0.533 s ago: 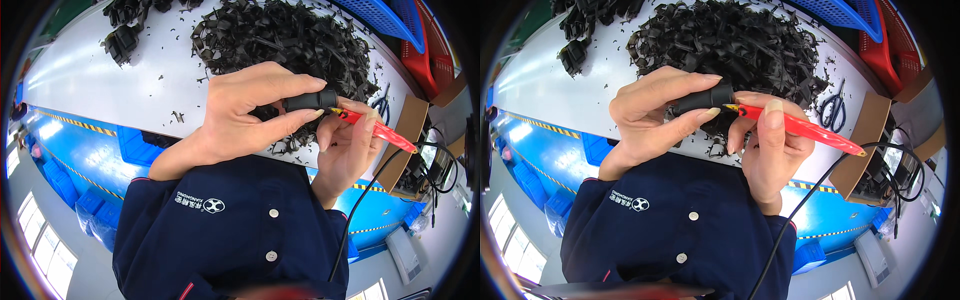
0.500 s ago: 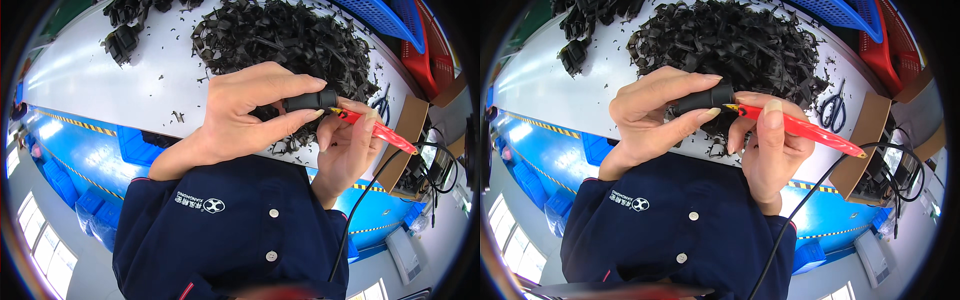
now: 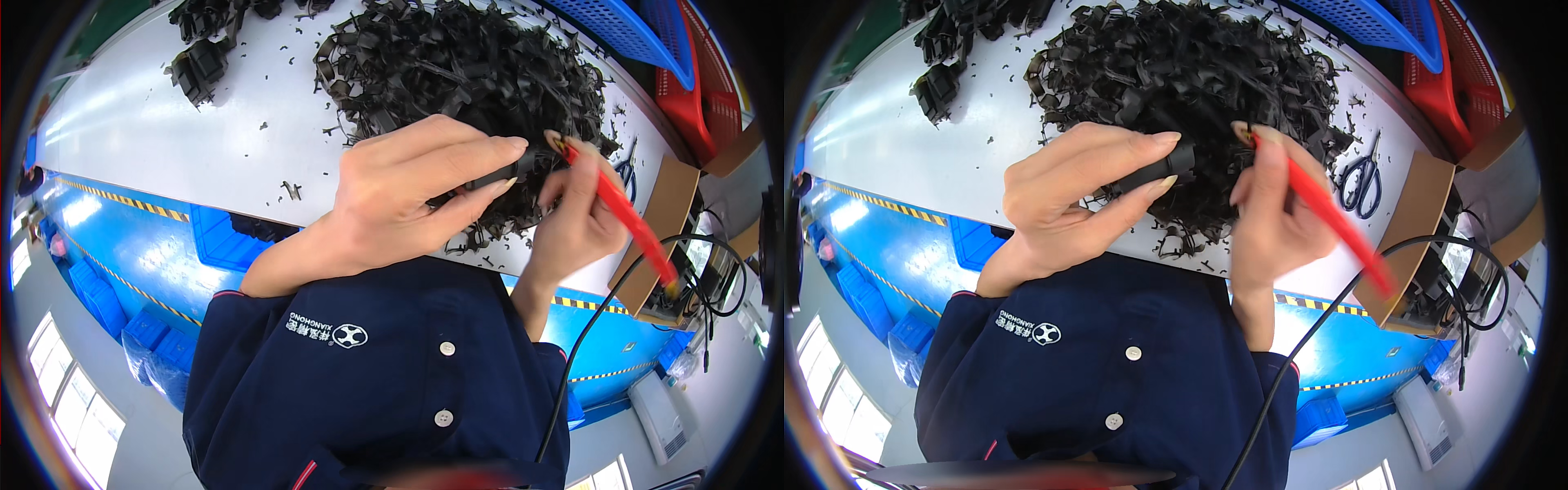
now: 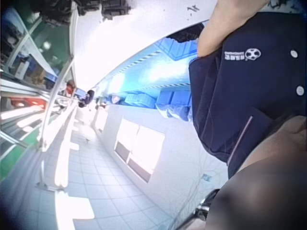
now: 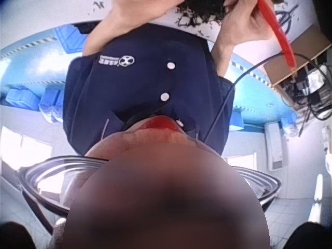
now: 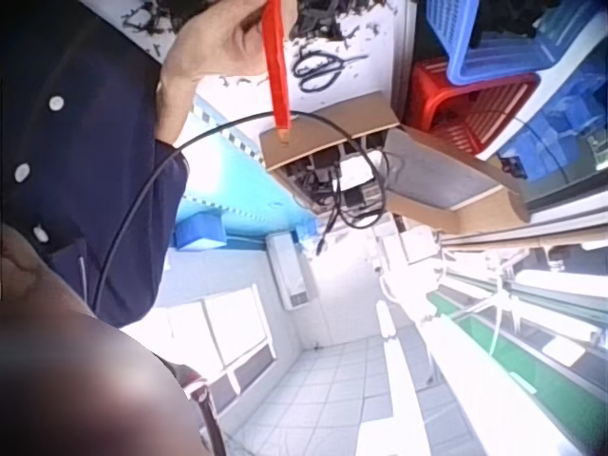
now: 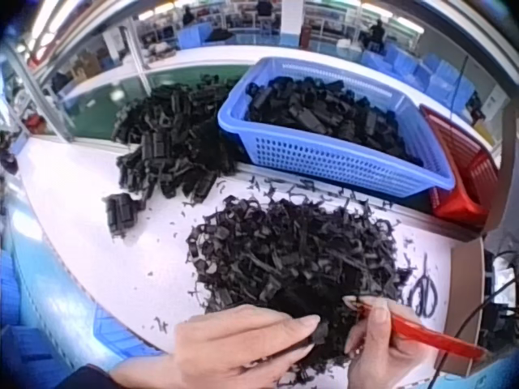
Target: The person processes and joins small black plastic components using a handheld heat tool on a factory production line.
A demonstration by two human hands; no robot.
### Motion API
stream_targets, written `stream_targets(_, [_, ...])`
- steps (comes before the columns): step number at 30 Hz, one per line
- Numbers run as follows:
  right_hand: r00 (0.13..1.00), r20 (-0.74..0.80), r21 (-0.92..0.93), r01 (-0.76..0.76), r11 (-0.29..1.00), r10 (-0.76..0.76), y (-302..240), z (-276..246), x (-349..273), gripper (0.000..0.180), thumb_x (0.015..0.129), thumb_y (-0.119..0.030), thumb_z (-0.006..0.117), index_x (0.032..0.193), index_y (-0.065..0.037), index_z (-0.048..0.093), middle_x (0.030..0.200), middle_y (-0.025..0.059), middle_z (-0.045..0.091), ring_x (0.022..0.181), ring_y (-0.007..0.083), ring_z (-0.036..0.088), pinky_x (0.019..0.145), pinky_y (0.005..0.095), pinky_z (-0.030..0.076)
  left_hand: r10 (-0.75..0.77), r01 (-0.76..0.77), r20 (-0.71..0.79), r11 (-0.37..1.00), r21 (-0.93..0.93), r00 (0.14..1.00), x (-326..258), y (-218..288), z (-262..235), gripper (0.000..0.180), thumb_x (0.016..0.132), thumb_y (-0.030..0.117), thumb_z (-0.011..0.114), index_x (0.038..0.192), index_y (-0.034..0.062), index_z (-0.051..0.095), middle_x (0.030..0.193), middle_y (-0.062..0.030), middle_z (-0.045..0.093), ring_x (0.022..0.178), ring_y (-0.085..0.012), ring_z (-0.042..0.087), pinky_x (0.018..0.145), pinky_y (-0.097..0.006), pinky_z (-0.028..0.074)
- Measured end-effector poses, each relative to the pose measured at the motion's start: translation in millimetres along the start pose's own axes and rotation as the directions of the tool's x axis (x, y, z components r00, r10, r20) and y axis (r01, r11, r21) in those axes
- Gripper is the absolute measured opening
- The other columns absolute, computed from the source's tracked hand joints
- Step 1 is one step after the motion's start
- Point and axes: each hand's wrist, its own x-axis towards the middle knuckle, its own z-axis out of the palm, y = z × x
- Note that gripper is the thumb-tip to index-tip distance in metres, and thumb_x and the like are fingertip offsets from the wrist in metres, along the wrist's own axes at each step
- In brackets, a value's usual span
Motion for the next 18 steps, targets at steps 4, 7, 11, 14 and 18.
stream_targets(4, [0.967, 0.200, 0.417, -0.232, 0.879, 0.160, -10, -13, 0, 0.028, 0.087, -0.018, 0.047, 0.080, 0.008, 0.056, 0.083, 0.0212, 0.061, 0.036, 0.0090, 0.043, 0.032, 0.0176, 0.026, -0.005, 0.005, 0.001, 1.000, -0.022, 1.000, 3, -4, -2, 0.033, 0.057, -0.008, 0.068, 0.090, -0.0048, 0.061, 0.081, -0.0145, 0.062, 0.071, -0.0207, 0.060, 0.059, -0.024, 0.048])
stream_targets(7, [0.959, 0.250, 0.474, -0.243, 0.846, 0.135, -11, -11, -2, 0.026, 0.086, -0.018, 0.049, 0.081, 0.007, 0.056, 0.082, 0.0208, 0.060, 0.035, 0.0110, 0.044, 0.031, 0.0177, 0.026, 0.064, -0.064, 0.002, 0.997, -0.046, 0.998, 3, -8, 2, 0.034, 0.057, -0.009, 0.068, 0.089, -0.0050, 0.060, 0.082, -0.0148, 0.061, 0.072, -0.0223, 0.061, 0.060, -0.025, 0.049])
stream_targets(11, [0.963, 0.225, 0.447, -0.238, 0.862, 0.149, -11, -11, -4, 0.025, 0.085, -0.018, 0.051, 0.080, 0.006, 0.056, 0.080, 0.0183, 0.061, 0.034, 0.0107, 0.044, 0.031, 0.0183, 0.026, 0.089, -0.089, 0.012, 0.995, -0.047, 0.996, 4, -9, 1, 0.033, 0.057, -0.010, 0.068, 0.088, -0.0054, 0.060, 0.083, -0.0153, 0.061, 0.073, -0.0232, 0.061, 0.061, -0.026, 0.049])
stream_targets(14, [0.965, 0.214, 0.421, -0.229, 0.877, 0.149, -11, -11, -5, 0.024, 0.084, -0.018, 0.052, 0.081, 0.006, 0.056, 0.078, 0.0173, 0.061, 0.034, 0.0104, 0.043, 0.031, 0.0185, 0.026, 0.086, -0.086, 0.008, 0.995, -0.049, 0.996, 3, -8, 1, 0.033, 0.056, -0.010, 0.068, 0.088, -0.0054, 0.060, 0.083, -0.0153, 0.061, 0.073, -0.0230, 0.061, 0.061, -0.026, 0.049])
stream_targets(18, [0.974, 0.194, 0.375, -0.188, 0.908, 0.121, -11, -11, -7, 0.023, 0.084, -0.016, 0.052, 0.082, 0.007, 0.056, 0.076, 0.0165, 0.061, 0.035, 0.0095, 0.043, 0.031, 0.0189, 0.026, 0.074, -0.074, 0.013, 0.997, -0.030, 0.997, 1, -6, 2, 0.033, 0.056, -0.010, 0.068, 0.088, -0.0049, 0.060, 0.083, -0.0155, 0.061, 0.072, -0.0229, 0.061, 0.059, -0.026, 0.049])
